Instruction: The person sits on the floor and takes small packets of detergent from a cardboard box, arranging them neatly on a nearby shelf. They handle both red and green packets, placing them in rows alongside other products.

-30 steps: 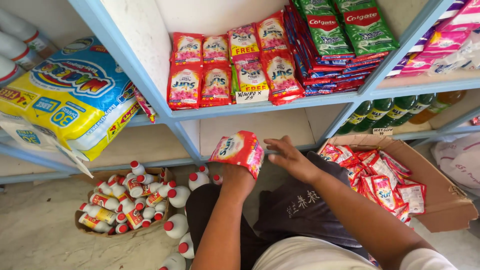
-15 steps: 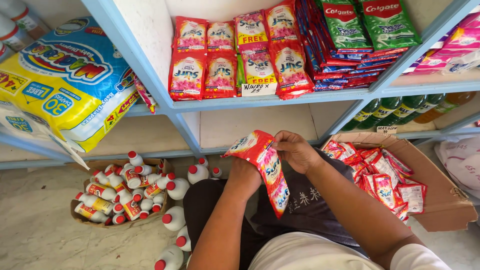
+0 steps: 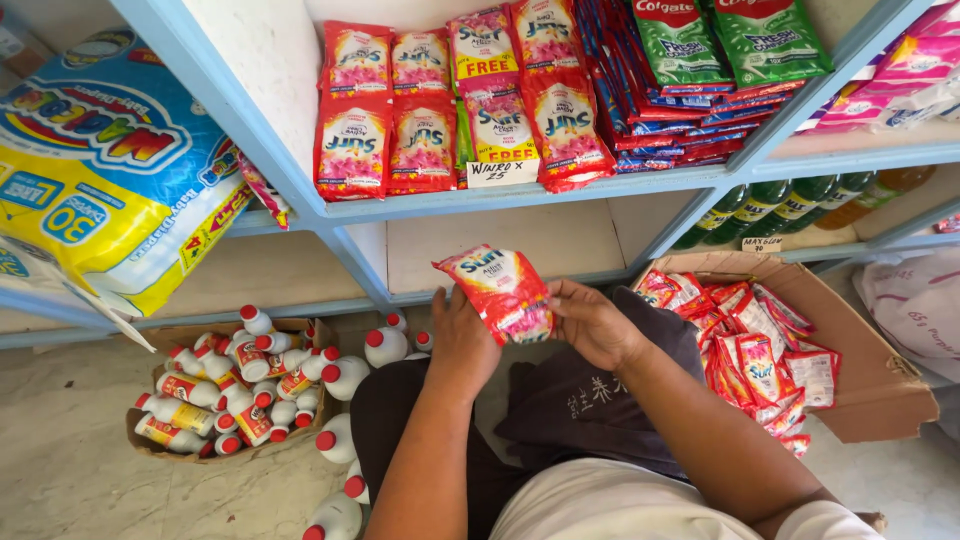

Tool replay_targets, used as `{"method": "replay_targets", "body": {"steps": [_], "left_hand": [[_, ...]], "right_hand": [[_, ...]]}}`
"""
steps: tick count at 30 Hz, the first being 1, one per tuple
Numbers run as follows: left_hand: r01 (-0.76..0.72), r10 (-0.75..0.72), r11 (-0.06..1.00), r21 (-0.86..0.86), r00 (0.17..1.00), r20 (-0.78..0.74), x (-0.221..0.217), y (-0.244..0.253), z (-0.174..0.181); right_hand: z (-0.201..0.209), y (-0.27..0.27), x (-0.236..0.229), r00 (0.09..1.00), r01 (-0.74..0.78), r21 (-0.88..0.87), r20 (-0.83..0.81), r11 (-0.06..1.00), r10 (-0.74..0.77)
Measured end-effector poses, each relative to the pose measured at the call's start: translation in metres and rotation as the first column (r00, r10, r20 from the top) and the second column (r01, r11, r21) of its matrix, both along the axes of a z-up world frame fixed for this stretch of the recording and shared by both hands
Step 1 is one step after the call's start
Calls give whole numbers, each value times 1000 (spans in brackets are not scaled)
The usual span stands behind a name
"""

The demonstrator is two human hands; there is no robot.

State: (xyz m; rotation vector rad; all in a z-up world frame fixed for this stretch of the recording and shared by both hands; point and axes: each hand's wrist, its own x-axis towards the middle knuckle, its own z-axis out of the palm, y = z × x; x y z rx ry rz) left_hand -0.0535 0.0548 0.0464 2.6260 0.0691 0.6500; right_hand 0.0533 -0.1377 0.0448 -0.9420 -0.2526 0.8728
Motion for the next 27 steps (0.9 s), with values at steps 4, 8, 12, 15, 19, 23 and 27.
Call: {"method": "replay_targets", "body": {"steps": [4,8,12,15,19,23,27], "left_hand": [[42,-42,999,7,998,41,-3,-4,12],[88,-84,987,-136,996,34,-5,-4,30],[81,-99,964,-254,993,-59,-5,2,11],[122,-162,901,-416,985,-61,-5,5,-8],[227,-222,506,-832,967,129,-5,3,5],[148,-256,247,-958,963,82,-5,1,12],[130,-204,191,-973,975,90,-1,2,-13]], "right_hand": [[2,0,-3,996,-70,-51,-58,996,67],[9,-3,-9,995,3,-73,102,997,5],[8,-10,-12,980,67,-45,192,997,-58],[5,-13,-10,954,111,12,280,994,-110],[16,-12,-9,898,182,-21,411,983,-157],[15,-15,-5,875,224,-29,446,974,-188],[5,-15,1,870,235,-2,447,972,-209]]}}
